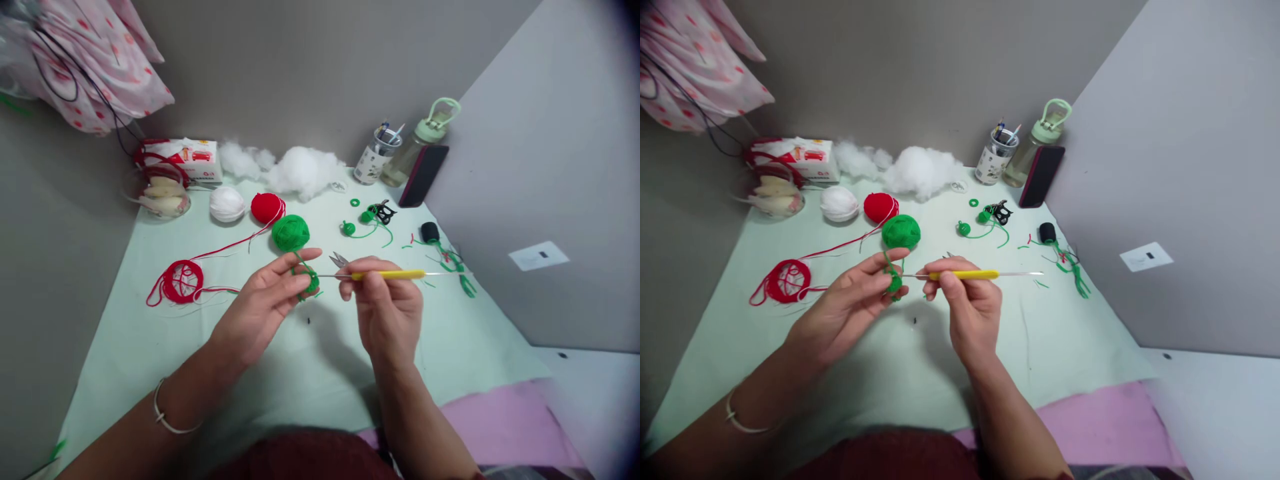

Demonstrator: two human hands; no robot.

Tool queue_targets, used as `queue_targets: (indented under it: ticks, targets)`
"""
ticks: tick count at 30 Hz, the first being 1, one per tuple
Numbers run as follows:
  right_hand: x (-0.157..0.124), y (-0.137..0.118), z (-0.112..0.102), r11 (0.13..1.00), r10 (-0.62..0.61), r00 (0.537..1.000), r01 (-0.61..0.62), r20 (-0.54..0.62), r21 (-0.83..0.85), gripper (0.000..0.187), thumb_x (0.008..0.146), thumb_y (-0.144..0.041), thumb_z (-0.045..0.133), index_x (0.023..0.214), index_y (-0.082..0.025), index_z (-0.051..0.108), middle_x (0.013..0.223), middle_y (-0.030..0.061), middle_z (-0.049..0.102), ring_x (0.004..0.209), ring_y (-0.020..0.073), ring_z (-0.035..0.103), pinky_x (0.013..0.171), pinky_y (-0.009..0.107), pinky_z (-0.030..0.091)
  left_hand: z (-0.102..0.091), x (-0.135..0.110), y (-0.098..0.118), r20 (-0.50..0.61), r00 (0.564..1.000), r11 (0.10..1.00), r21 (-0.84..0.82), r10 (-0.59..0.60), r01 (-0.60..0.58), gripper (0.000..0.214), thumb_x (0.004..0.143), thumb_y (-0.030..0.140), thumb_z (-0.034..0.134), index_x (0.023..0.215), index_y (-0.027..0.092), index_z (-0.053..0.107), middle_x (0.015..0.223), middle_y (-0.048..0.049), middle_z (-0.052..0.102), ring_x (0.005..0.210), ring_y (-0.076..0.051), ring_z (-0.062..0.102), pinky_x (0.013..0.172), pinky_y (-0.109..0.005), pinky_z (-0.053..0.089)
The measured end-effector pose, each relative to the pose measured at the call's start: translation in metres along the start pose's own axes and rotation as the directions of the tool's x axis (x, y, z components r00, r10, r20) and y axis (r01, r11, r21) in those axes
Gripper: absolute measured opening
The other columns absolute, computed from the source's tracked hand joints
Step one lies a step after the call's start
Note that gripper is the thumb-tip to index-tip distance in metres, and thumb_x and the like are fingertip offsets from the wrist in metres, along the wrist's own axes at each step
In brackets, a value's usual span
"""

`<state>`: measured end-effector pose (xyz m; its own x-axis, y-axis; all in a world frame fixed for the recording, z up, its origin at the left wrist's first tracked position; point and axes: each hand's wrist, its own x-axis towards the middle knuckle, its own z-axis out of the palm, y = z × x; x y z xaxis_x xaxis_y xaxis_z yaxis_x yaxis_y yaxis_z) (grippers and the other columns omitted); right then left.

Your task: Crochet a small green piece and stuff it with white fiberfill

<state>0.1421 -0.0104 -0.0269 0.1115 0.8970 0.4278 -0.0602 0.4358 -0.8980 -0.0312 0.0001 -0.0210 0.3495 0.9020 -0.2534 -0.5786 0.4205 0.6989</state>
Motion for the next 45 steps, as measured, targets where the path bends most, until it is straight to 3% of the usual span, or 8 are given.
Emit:
queue_targets:
  ticks: [12, 18, 24, 27, 32, 39, 43, 45]
  targets:
    - [0.002, -0.001, 0.000, 0.974, 0.159, 0.986, -0.164, 0.047, 0.154, 0.022, 0.109, -0.036, 0.059, 0.101, -0.025, 0.076, 0.093, 0.0031, 0.083, 0.070, 0.0146, 0.073, 0.065, 0.030, 0.060, -0.001, -0.006, 0.000, -0.015, 0.992, 0.950, 0.289, 0.128, -0.118, 0.029, 0.087, 0.026, 0.084, 0.116, 0.029, 0.083, 0.096, -0.0006, 0.068, 0.098, -0.018, 0.060, 0.090, -0.029, 0.047]
    - [-0.007, -0.004, 0.002, 0.966, -0.127, 0.989, 0.142, 0.081, -0.217, 0.023, 0.110, -0.023, 0.052, 0.112, -0.025, 0.075, 0.099, 0.0041, 0.082, 0.073, 0.0162, 0.076, 0.068, 0.034, 0.065, 0.001, -0.008, 0.000, -0.061, 0.974, 0.902, 0.395, 0.218, -0.177, 0.029, 0.087, 0.023, 0.083, 0.115, 0.026, 0.082, 0.093, -0.0009, 0.067, 0.094, -0.018, 0.061, 0.088, -0.030, 0.048]
    - [-0.016, 0.002, 0.000, 0.622, -0.398, 0.852, 0.524, 0.340, -0.583, 0.034, 0.099, -0.011, 0.066, 0.123, -0.033, 0.077, 0.113, 0.0056, 0.082, 0.095, 0.0211, 0.079, 0.080, 0.035, 0.066, 0.004, -0.006, -0.003, -0.075, 0.992, 0.977, 0.197, 0.098, -0.081, 0.047, 0.082, 0.026, 0.089, 0.127, 0.023, 0.078, 0.086, 0.0007, 0.066, 0.080, -0.014, 0.057, 0.079, -0.027, 0.047]
    - [-0.014, 0.003, 0.000, 0.748, -0.393, 0.889, 0.457, 0.234, -0.482, 0.034, 0.101, -0.012, 0.065, 0.126, -0.031, 0.077, 0.109, 0.0063, 0.082, 0.091, 0.0210, 0.077, 0.078, 0.037, 0.066, 0.003, -0.003, 0.001, -0.024, 0.997, 0.998, 0.001, -0.068, 0.068, 0.044, 0.083, 0.027, 0.089, 0.125, 0.019, 0.080, 0.066, 0.0066, 0.052, 0.060, -0.008, 0.041, 0.079, -0.026, 0.048]
    - [-0.003, 0.000, 0.003, 0.992, -0.110, 0.994, 0.109, -0.012, -0.067, 0.021, 0.107, -0.025, 0.059, 0.106, -0.025, 0.080, 0.090, 0.0042, 0.078, 0.068, 0.0157, 0.069, 0.057, 0.031, 0.058, 0.003, -0.003, 0.005, -0.010, 0.999, 0.999, -0.020, -0.032, 0.032, 0.037, 0.084, 0.022, 0.086, 0.121, 0.021, 0.083, 0.063, 0.0086, 0.047, 0.056, -0.006, 0.032, 0.084, -0.027, 0.048]
    - [-0.006, 0.001, 0.006, 0.920, -0.206, 0.971, 0.235, 0.123, -0.313, 0.023, 0.104, -0.017, 0.063, 0.114, -0.029, 0.080, 0.100, 0.0042, 0.082, 0.081, 0.0172, 0.074, 0.065, 0.032, 0.061, 0.006, -0.006, -0.003, -0.055, 0.994, 0.981, 0.175, 0.092, -0.081, 0.039, 0.083, 0.025, 0.089, 0.122, 0.028, 0.083, 0.089, 0.0011, 0.066, 0.080, -0.012, 0.054, 0.074, -0.024, 0.043]
    - [-0.012, 0.002, 0.001, 0.727, -0.386, 0.882, 0.471, 0.269, -0.500, 0.037, 0.099, -0.010, 0.068, 0.128, -0.031, 0.077, 0.115, 0.0077, 0.081, 0.096, 0.0203, 0.077, 0.082, 0.037, 0.065, 0.004, -0.004, -0.002, -0.025, 0.998, 0.998, 0.011, -0.058, 0.059, 0.041, 0.086, 0.025, 0.085, 0.127, 0.023, 0.080, 0.082, 0.0018, 0.064, 0.070, -0.010, 0.051, 0.080, -0.025, 0.048]
    - [-0.009, 0.001, 0.000, 0.794, -0.358, 0.914, 0.406, 0.192, -0.453, 0.031, 0.101, -0.012, 0.064, 0.123, -0.029, 0.078, 0.108, 0.0074, 0.082, 0.090, 0.0207, 0.077, 0.077, 0.038, 0.065, 0.002, -0.002, 0.001, 0.005, 0.994, 0.991, -0.072, -0.112, 0.112, 0.038, 0.087, 0.024, 0.082, 0.125, 0.019, 0.081, 0.076, 0.0033, 0.059, 0.065, -0.009, 0.047, 0.089, -0.028, 0.052]
